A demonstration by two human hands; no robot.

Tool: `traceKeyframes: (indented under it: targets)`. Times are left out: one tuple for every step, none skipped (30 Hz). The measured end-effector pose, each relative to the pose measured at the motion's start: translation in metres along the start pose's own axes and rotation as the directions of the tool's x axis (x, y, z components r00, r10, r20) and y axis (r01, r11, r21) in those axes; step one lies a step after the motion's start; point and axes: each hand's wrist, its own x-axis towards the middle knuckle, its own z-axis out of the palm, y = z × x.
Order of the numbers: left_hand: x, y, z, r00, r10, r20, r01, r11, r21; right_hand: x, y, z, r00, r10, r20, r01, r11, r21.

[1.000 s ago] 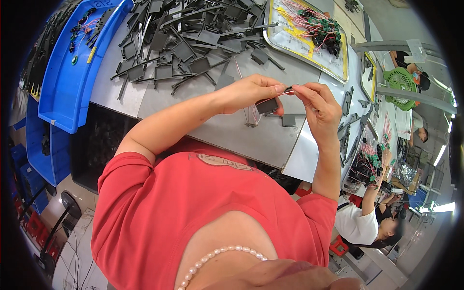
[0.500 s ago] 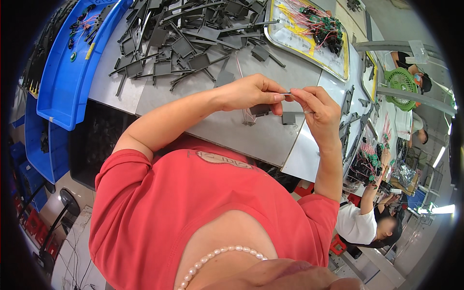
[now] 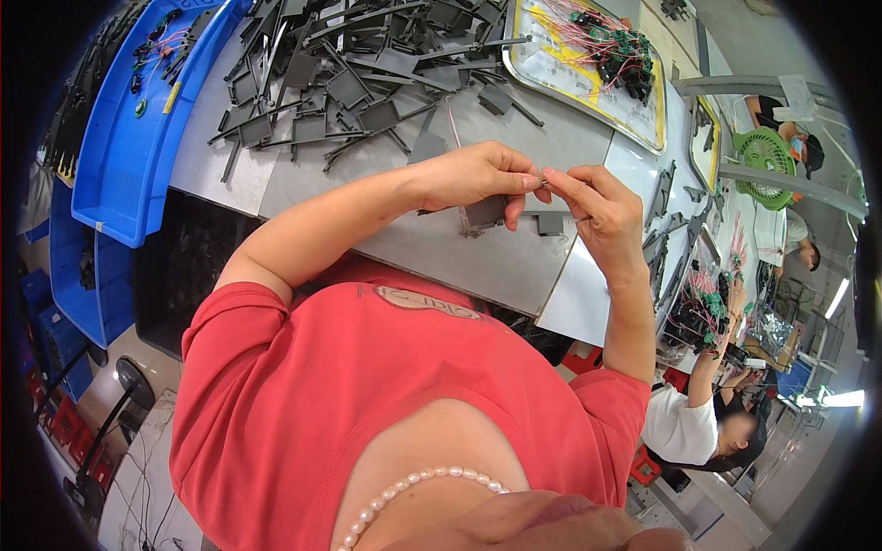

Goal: The person is assembling small electronic components at an industrial workbench.

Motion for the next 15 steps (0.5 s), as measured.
traceKeyframes:
  targets:
    - [0.0, 0.0, 0.001, 1.0, 0.01, -0.007, -0.01, 1.0, 0.008, -0.001, 0.0, 0.0, 1.0, 0.011, 0.0, -0.011, 1.0, 0.016]
    - [0.001, -0.001, 0.0, 1.0, 0.01, -0.006, -0.01, 1.0, 0.008, -0.001, 0.0, 0.001, 1.0, 0.012, 0.0, -0.012, 1.0, 0.016]
    - [0.002, -0.005, 0.0, 0.999, 0.021, -0.027, -0.021, 0.999, 0.025, -0.002, 0.0, 0.001, 1.0, 0.017, 0.014, -0.017, 1.0, 0.012]
    - [0.003, -0.007, -0.001, 0.998, 0.033, -0.048, -0.031, 0.999, 0.043, -0.002, -0.001, 0.002, 0.999, 0.022, 0.027, -0.022, 1.0, 0.009]
    - [0.002, -0.007, 0.0, 0.998, 0.033, -0.051, -0.031, 0.999, 0.044, -0.002, -0.001, 0.002, 0.999, 0.021, 0.027, -0.021, 1.0, 0.01]
    - [0.002, -0.006, 0.0, 0.998, 0.028, -0.051, -0.024, 0.998, 0.065, -0.002, -0.002, 0.001, 0.999, 0.013, 0.038, -0.012, 1.0, -0.013]
    - [0.002, -0.006, 0.0, 0.998, 0.022, -0.052, -0.018, 0.996, 0.086, -0.003, -0.003, 0.001, 0.999, 0.005, 0.049, -0.003, 0.999, -0.037]
    - [0.002, -0.005, 0.0, 0.998, 0.021, -0.051, -0.017, 0.996, 0.088, -0.003, -0.002, 0.002, 0.999, 0.006, 0.047, -0.004, 0.999, -0.037]
    - [0.001, -0.003, 0.001, 0.998, 0.036, -0.054, -0.03, 0.992, 0.123, -0.004, 0.0, 0.003, 0.999, 0.01, 0.034, -0.01, 1.0, 0.0]
    - [0.001, -0.001, 0.001, 0.997, 0.052, -0.057, -0.042, 0.987, 0.158, -0.005, 0.001, 0.004, 1.0, 0.015, 0.021, -0.016, 0.999, 0.037]
    - [0.0, -0.001, 0.002, 0.997, 0.051, -0.055, -0.042, 0.986, 0.16, -0.006, 0.001, 0.006, 1.0, 0.017, 0.019, -0.017, 0.999, 0.036]
    - [-0.001, -0.001, 0.003, 0.995, 0.072, -0.063, -0.063, 0.988, 0.139, -0.007, 0.0, 0.008, 0.998, 0.06, -0.022, -0.058, 0.992, 0.11]
    - [-0.001, -0.001, 0.004, 0.993, 0.093, -0.072, -0.084, 0.989, 0.119, -0.007, -0.001, 0.01, 0.993, 0.107, -0.058, -0.094, 0.978, 0.185]
    - [-0.002, 0.0, 0.003, 0.993, 0.092, -0.075, -0.083, 0.989, 0.119, -0.006, -0.003, 0.012, 0.993, 0.105, -0.059, -0.093, 0.978, 0.187]
    - [-0.003, 0.002, 0.002, 0.993, 0.087, -0.085, -0.077, 0.99, 0.119, -0.005, -0.007, 0.012, 0.979, 0.182, -0.092, -0.156, 0.959, 0.239]
